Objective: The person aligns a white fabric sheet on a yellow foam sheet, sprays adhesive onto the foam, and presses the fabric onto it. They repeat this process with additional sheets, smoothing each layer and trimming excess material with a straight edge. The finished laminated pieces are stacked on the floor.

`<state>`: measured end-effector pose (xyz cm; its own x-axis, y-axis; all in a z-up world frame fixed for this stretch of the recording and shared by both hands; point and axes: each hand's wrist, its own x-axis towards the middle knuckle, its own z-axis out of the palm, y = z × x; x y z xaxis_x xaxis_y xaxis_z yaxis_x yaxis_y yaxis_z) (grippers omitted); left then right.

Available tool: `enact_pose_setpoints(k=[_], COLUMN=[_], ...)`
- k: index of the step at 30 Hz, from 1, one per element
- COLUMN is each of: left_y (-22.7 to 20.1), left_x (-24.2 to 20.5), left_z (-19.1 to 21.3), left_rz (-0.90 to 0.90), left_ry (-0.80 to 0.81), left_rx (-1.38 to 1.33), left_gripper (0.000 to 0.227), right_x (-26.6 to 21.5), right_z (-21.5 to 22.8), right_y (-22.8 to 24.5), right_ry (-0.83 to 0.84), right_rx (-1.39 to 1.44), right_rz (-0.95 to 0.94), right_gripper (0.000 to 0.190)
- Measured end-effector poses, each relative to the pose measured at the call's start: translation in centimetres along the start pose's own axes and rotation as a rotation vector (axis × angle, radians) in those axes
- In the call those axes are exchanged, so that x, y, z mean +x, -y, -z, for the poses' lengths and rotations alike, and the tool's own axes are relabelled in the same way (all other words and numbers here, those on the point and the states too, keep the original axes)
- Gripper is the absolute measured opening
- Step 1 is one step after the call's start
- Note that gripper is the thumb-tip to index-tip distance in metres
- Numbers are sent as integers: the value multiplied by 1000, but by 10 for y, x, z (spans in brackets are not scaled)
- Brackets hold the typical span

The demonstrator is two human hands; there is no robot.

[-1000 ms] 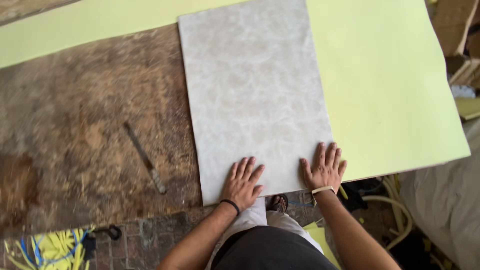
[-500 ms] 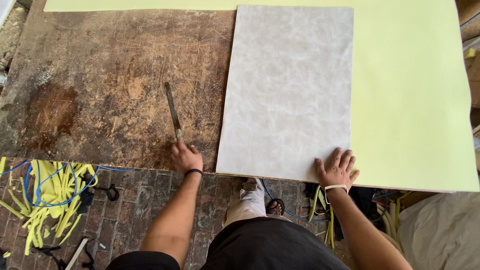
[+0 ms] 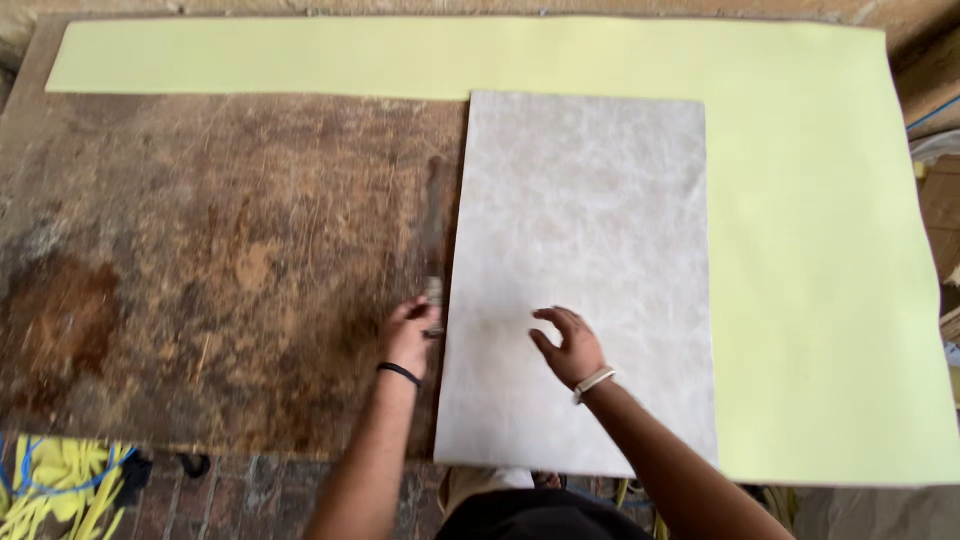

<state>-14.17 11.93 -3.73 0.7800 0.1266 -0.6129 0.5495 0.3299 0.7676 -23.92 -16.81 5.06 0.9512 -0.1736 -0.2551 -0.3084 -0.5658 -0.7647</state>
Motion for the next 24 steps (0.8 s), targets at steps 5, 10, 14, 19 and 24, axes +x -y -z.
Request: enact_pose_setpoints(k=[5, 10, 14, 19, 24], left_y=[-12, -18, -68, -118, -120], left_x=[23, 61, 151, 235, 249], left_z=[-150, -213, -267, -306, -307], left_rz=[52, -301, -848, -753, -744], left_ry=[403, 679, 344, 178, 125], left_rx=[-129, 350, 1171, 1713, 1724], left_gripper=[36, 30, 52, 82, 90], right_x=[104, 174, 225, 304, 399], right_z=[-4, 38, 95, 143, 168], right_y=[51, 3, -38, -61, -69], right_ry=[54, -103, -220, -330, -318], right_rx=[492, 550, 284, -159, -456], right_rz=[-72, -189, -238, 38, 297], right_gripper=[40, 40, 21, 13, 11])
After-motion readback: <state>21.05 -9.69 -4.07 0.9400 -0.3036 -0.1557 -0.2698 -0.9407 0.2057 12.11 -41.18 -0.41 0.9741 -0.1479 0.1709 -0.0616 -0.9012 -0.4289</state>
